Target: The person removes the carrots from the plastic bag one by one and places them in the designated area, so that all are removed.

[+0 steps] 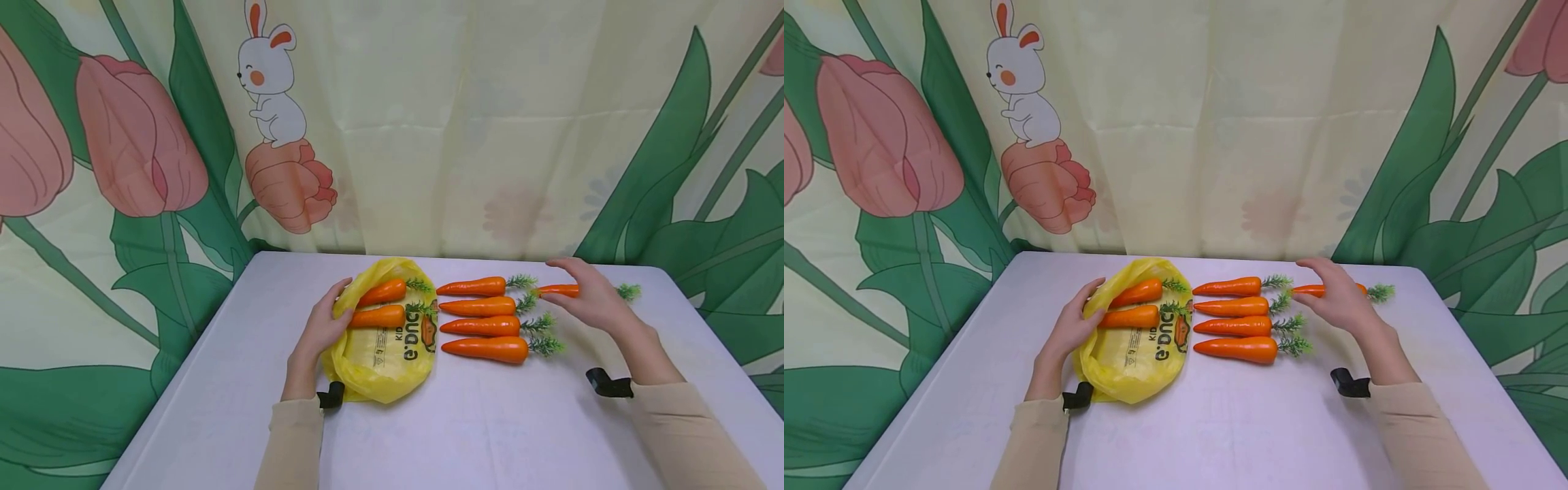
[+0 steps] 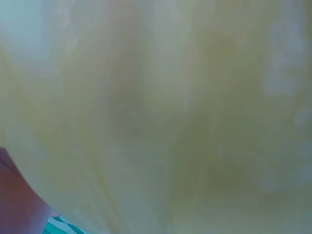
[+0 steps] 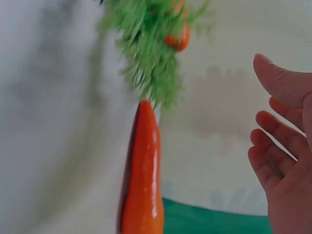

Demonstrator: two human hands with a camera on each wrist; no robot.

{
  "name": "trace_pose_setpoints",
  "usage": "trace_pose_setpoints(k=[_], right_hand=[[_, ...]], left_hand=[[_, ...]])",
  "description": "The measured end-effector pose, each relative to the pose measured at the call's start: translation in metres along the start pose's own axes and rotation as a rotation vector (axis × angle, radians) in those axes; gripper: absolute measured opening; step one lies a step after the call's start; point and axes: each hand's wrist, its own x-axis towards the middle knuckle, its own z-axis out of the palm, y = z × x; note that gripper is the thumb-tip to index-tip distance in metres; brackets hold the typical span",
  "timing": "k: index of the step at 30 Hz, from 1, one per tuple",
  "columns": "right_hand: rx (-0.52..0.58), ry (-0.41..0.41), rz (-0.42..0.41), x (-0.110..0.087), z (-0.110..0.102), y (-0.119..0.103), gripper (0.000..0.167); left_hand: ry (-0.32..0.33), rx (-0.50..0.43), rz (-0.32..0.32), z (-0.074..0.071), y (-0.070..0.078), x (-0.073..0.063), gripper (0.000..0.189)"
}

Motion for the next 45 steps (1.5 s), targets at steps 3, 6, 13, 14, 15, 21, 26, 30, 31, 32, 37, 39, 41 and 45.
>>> trace_pose_setpoints(k=[3, 6, 13, 14, 15, 21, 26, 30, 31, 32, 37, 39, 41, 45], right_hand=[[0.010, -0.006, -0.027, 0.006, 0.005, -0.012, 0.060], [0.016, -0.027, -0.044, 0.011, 0.012, -0.023, 0.061], [0.048, -0.074, -0.040, 0.026, 0.032, -0.046, 0.061], [0.054, -0.082, -0.036, 0.028, 0.035, -0.049, 0.061], [0.056, -0.086, -0.035, 0.030, 0.038, -0.052, 0.061], [0.081, -0.123, -0.030, 0.041, 0.058, -0.074, 0.061], [0.103, -0.153, -0.021, 0.047, 0.073, -0.092, 0.060], [0.129, -0.159, -0.035, 0.052, 0.083, -0.104, 0.060], [0.134, -0.162, -0.036, 0.053, 0.086, -0.107, 0.060], [0.136, -0.166, -0.040, 0.054, 0.088, -0.109, 0.061], [0.138, -0.178, -0.081, 0.060, 0.101, -0.120, 0.061], [0.139, -0.180, -0.101, 0.062, 0.107, -0.124, 0.061], [0.139, -0.179, -0.117, 0.063, 0.112, -0.128, 0.061], [0.147, -0.186, -0.139, 0.066, 0.124, -0.134, 0.060]], left_hand=[[0.001, 0.000, -0.001, 0.000, -0.001, 0.000, 0.061], [0.001, 0.000, -0.006, 0.000, -0.001, -0.001, 0.060], [-0.003, -0.002, -0.010, -0.001, 0.001, -0.002, 0.060], [-0.002, -0.005, -0.012, -0.001, 0.001, -0.002, 0.060], [-0.001, -0.004, -0.015, -0.001, 0.001, -0.002, 0.060], [0.005, 0.003, -0.003, -0.001, 0.003, 0.000, 0.061], [0.004, -0.003, -0.003, -0.001, 0.005, 0.000, 0.060], [0.002, -0.006, -0.013, -0.002, 0.005, 0.000, 0.060], [0.001, -0.006, -0.011, -0.002, 0.004, 0.000, 0.060], [0.002, -0.007, -0.010, -0.002, 0.004, 0.000, 0.060], [0.003, -0.008, 0.005, -0.003, 0.003, 0.000, 0.060], [0.004, -0.005, 0.010, -0.003, 0.002, 0.000, 0.060], [0.003, -0.001, 0.013, -0.003, 0.002, 0.000, 0.060], [0.004, 0.004, 0.015, -0.003, 0.002, 0.000, 0.060]])
